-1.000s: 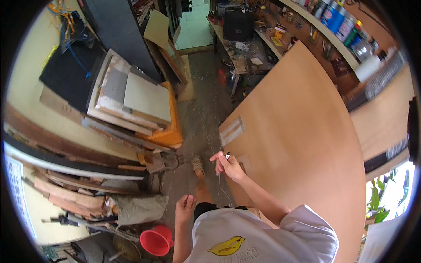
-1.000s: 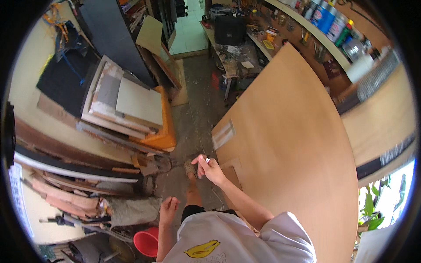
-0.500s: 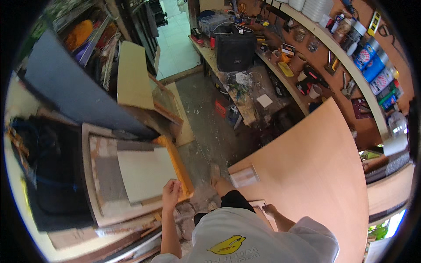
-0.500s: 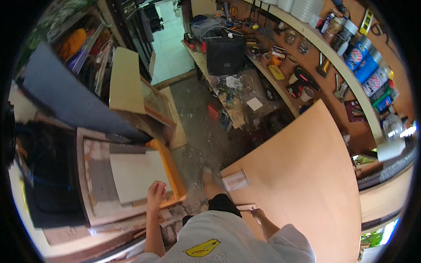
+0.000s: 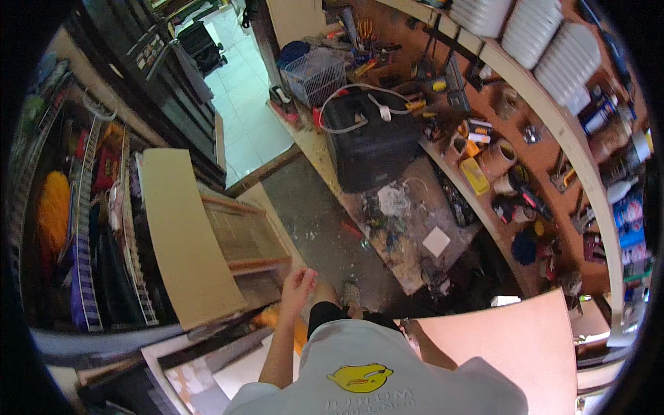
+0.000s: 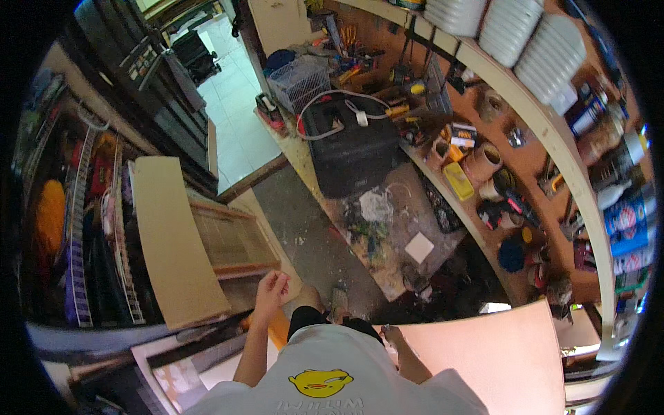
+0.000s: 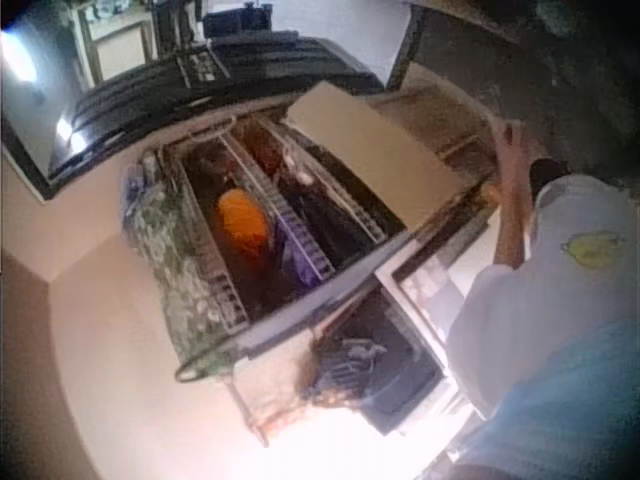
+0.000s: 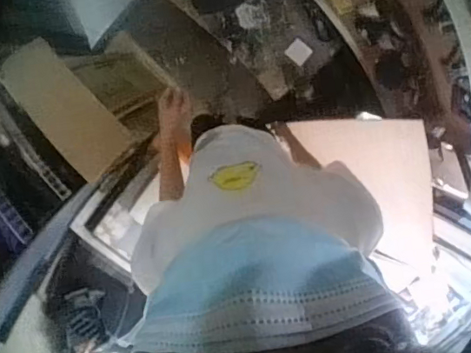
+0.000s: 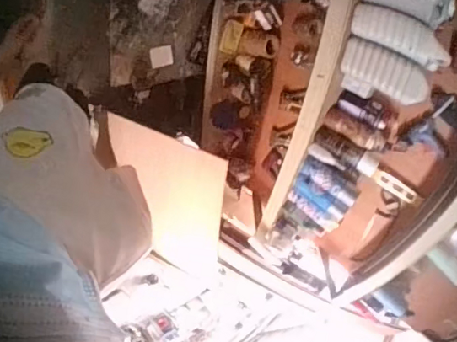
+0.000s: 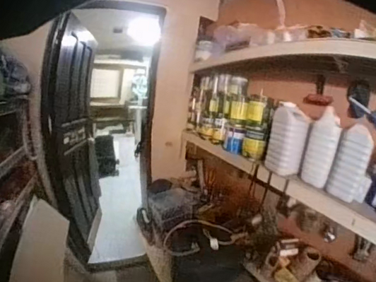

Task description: The person measures and marks a wooden plank with a tape measure and marker, then uses a miter saw to cut the plank. After cutting, the person inspects the cut piece and places it on the workbench.

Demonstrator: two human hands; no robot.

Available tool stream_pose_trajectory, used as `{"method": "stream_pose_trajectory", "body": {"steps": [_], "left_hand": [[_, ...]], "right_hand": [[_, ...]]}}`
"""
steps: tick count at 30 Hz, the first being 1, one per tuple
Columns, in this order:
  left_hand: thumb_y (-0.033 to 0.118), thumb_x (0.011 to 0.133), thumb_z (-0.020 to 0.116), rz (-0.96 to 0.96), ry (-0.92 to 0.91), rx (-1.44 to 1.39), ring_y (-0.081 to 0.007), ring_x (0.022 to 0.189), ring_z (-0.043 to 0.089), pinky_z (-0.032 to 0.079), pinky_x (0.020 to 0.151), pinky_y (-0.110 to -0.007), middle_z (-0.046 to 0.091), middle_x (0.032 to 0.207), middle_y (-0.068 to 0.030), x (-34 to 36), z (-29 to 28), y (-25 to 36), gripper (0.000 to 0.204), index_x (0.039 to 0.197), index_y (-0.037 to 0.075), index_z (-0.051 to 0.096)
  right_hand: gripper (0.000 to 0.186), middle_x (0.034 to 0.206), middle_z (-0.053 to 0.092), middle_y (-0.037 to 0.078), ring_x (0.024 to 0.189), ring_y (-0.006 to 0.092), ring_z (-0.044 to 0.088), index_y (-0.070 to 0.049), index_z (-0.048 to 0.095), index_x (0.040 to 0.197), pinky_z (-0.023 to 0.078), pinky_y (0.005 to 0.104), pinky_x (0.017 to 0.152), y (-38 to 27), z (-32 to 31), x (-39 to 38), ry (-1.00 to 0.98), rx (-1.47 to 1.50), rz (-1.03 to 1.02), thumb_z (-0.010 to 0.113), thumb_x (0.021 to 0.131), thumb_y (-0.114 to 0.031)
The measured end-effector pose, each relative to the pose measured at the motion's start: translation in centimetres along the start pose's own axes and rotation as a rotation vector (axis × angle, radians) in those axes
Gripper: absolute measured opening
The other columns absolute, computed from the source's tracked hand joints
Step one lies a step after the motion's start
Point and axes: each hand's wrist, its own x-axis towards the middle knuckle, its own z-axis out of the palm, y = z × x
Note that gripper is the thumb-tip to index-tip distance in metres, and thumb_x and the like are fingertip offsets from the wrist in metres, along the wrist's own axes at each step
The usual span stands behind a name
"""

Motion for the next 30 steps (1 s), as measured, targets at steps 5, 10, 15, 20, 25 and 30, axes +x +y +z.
{"method": "stream_pose_trajectory", "body": {"steps": [5,10,15,20,25,30], "left_hand": [[0.019,0.098,0.058,0.163,0.113,-0.021,-0.0056,0.067,0.052,0.042,0.060,-0.021,0.057,0.082,0.0030,16.5,-1.3,7.5,0.014,0.102,0.006,0.062],[0.009,0.097,0.054,0.308,0.058,-0.112,-0.0042,0.066,0.047,0.039,0.058,-0.020,0.056,0.086,0.0030,34.9,-0.6,14.2,0.015,0.110,0.008,0.060],[0.003,0.095,0.052,0.497,-0.193,0.025,-0.0046,0.071,0.049,0.040,0.062,-0.021,0.056,0.087,0.0024,48.6,1.7,24.8,0.019,0.112,0.006,0.061],[0.003,0.095,0.053,0.542,-0.347,0.048,-0.0053,0.072,0.051,0.042,0.063,-0.021,0.058,0.084,-0.0001,57.3,2.3,29.6,0.016,0.105,0.004,0.064],[0.004,0.096,0.053,0.520,-0.398,-0.003,-0.0055,0.069,0.051,0.041,0.061,-0.021,0.057,0.082,0.0008,62.5,1.9,30.3,0.016,0.107,0.004,0.063],[0.005,0.097,0.052,0.482,-0.477,0.027,-0.0046,0.066,0.049,0.040,0.059,-0.020,0.056,0.080,0.0013,63.9,2.4,31.4,0.015,0.108,0.004,0.063]], "right_hand": [[0.036,0.060,0.058,0.012,0.043,0.0202,0.051,-0.007,0.069,0.091,0.043,0.0374,0.041,-6.2,1.9,2.8,0.130,0.188,0.034,0.057,0.093,-0.040],[0.042,0.066,0.065,0.014,0.053,0.0254,0.060,0.001,0.068,0.096,0.046,0.0415,0.047,-8.0,6.8,3.4,0.359,0.264,0.324,0.063,0.088,-0.039],[0.041,0.066,0.065,0.014,0.054,0.0258,0.061,0.001,0.068,0.095,0.046,0.0418,0.048,-19.7,12.1,4.3,0.483,0.302,0.413,0.063,0.088,-0.039],[0.041,0.067,0.065,0.015,0.055,0.0261,0.061,0.001,0.068,0.094,0.046,0.0421,0.049,-30.9,14.5,5.1,0.519,0.355,0.442,0.063,0.088,-0.039],[0.041,0.067,0.065,0.016,0.056,0.0264,0.062,0.002,0.068,0.094,0.046,0.0423,0.050,-37.5,15.4,6.2,0.535,0.370,0.450,0.063,0.088,-0.039],[0.041,0.067,0.065,0.016,0.057,0.0268,0.062,0.002,0.068,0.093,0.047,0.0426,0.051,-40.4,16.4,6.6,0.541,0.381,0.486,0.063,0.088,-0.039]]}}
